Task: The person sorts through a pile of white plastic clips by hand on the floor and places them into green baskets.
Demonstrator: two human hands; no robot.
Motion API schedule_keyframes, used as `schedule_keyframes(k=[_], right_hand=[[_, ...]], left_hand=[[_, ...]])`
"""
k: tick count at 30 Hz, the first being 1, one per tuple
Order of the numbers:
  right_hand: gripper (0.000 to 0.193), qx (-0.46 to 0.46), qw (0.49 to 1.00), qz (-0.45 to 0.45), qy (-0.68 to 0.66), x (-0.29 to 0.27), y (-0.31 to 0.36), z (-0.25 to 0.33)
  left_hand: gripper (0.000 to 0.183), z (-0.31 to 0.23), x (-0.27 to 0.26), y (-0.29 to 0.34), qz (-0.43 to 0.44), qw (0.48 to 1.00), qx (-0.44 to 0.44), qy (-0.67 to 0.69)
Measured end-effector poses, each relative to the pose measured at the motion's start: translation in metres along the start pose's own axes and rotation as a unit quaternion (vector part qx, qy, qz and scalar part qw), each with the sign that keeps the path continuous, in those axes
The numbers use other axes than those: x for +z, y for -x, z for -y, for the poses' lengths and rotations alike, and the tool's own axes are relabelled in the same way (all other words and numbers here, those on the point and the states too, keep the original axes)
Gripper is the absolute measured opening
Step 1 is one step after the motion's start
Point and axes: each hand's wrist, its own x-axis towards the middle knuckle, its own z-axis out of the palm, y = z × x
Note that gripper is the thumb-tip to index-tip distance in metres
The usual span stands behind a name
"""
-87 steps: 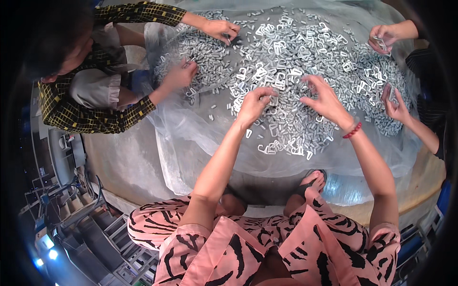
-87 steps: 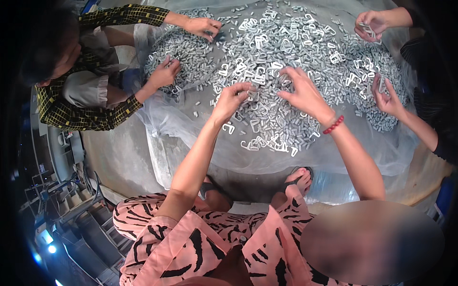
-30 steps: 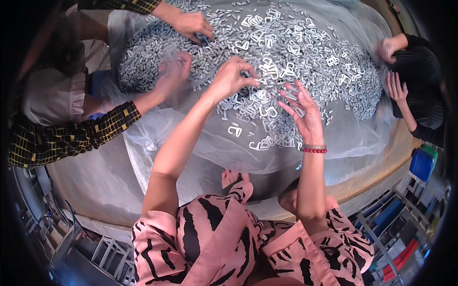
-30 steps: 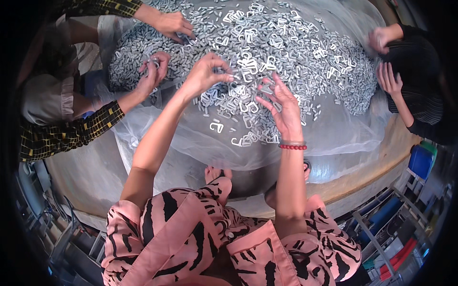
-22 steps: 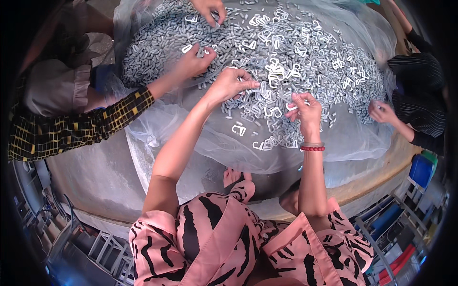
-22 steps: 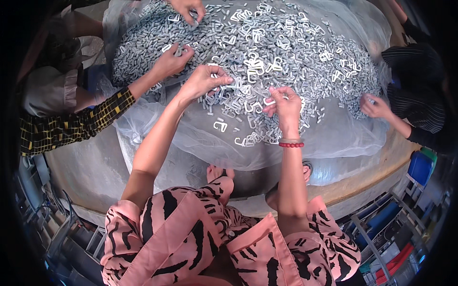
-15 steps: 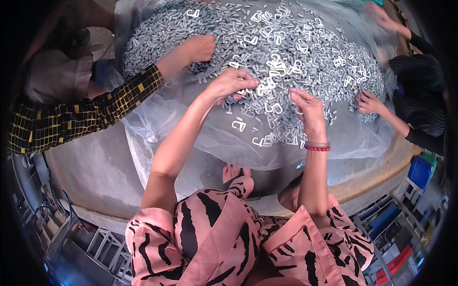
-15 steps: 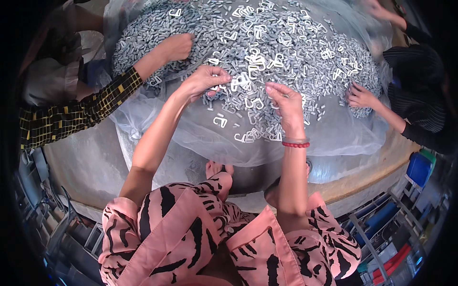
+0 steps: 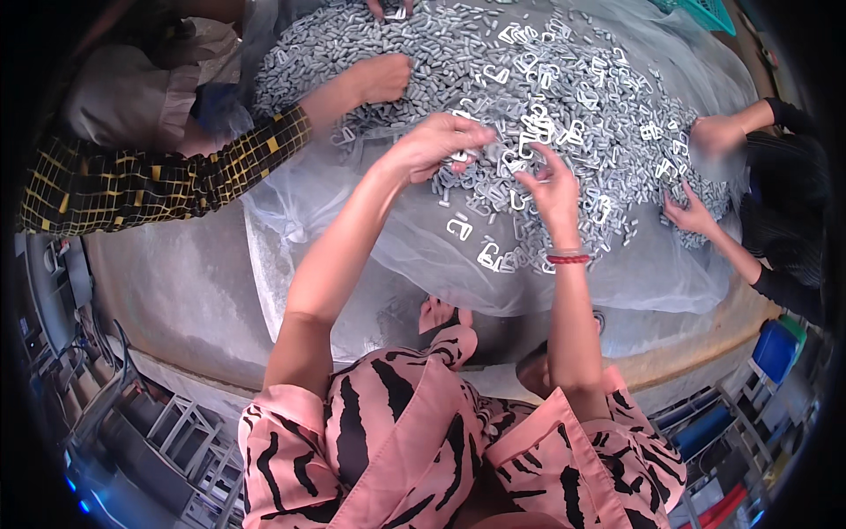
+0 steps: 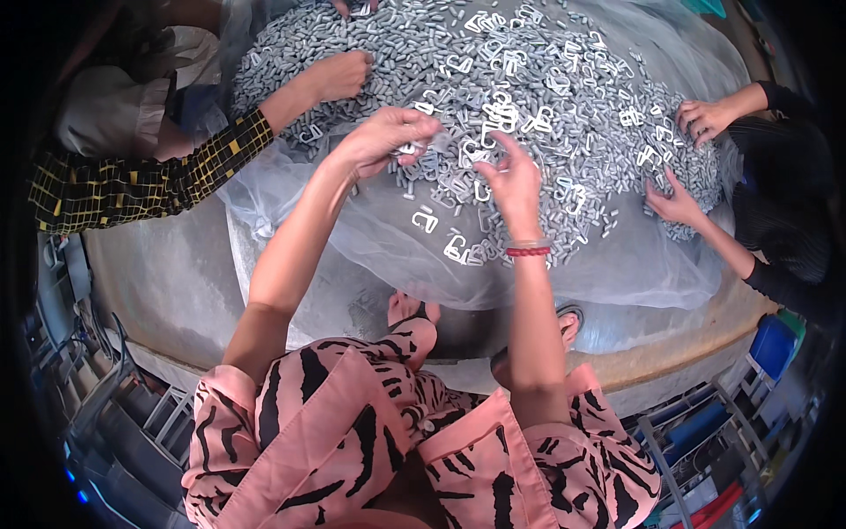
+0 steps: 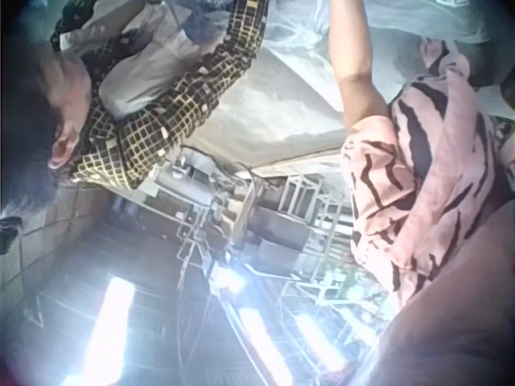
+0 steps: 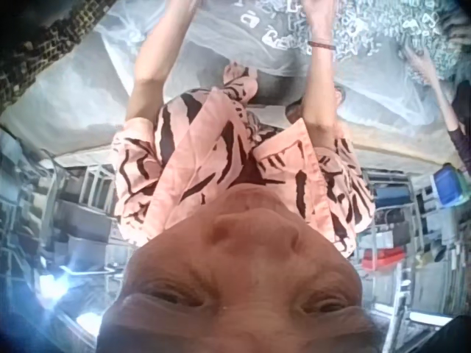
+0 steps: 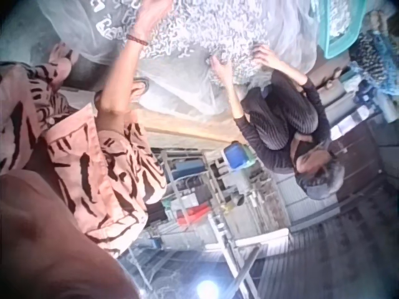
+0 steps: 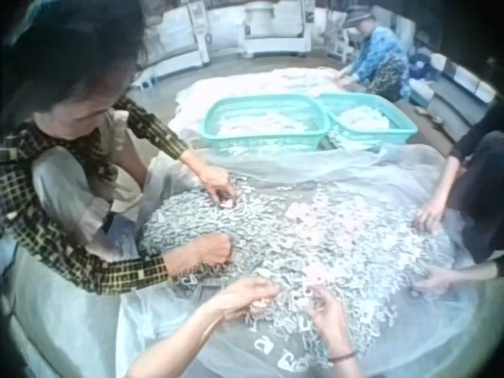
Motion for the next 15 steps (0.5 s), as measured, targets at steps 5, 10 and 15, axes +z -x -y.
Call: schedule_keyframes(k=[5,10,15], right_hand=[[0.049,-0.07,0.987,-0.008,0.144,0.03,0.008,0.009],[0.024,-0.006,0.996,-0.022,0.081,0.013,0.002,0.002],[0.019,0.066,0.987,-0.001,-0.146,-0.012,0.011,-0.02]], left_hand=[[0.03,0.01,-0.021,0.01,0.031,0.988,0.078,0.128],[0.029,0.033,-0.029,0.009,-0.009,0.997,0.07,0.027],[0.039,0.085,-0.013,-0.002,-0.252,0.788,0.165,-0.536]])
